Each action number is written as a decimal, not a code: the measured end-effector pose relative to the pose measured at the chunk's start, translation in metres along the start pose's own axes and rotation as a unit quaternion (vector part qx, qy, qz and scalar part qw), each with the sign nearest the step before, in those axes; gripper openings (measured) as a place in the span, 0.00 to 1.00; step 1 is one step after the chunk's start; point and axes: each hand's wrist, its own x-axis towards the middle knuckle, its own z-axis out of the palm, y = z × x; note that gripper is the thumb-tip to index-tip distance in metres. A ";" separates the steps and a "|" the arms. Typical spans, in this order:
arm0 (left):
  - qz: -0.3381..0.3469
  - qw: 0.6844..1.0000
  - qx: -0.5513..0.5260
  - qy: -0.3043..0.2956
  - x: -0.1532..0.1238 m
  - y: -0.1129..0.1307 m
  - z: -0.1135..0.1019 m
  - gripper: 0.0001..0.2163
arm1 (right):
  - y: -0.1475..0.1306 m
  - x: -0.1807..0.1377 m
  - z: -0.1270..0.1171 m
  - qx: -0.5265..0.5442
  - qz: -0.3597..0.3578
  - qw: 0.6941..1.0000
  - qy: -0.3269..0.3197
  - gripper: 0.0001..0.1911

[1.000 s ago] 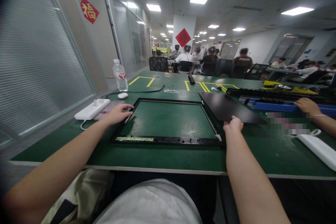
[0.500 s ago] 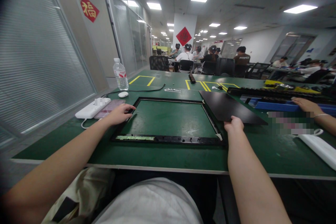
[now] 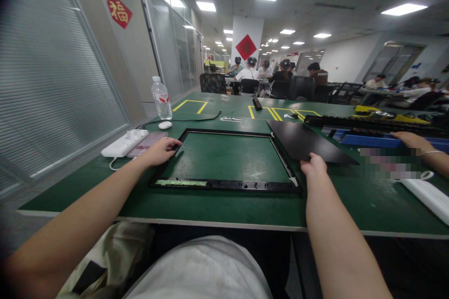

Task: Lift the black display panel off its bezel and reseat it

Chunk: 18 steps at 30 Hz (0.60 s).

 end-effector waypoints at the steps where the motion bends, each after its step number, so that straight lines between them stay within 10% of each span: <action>1: 0.002 1.000 0.009 -0.001 0.000 0.000 0.000 0.21 | 0.000 0.000 0.000 0.000 0.002 1.000 -0.001 0.22; 18: 0.007 1.000 0.004 0.014 0.001 -0.002 0.000 0.20 | -0.006 -0.031 0.014 0.009 -0.120 0.993 0.007 0.10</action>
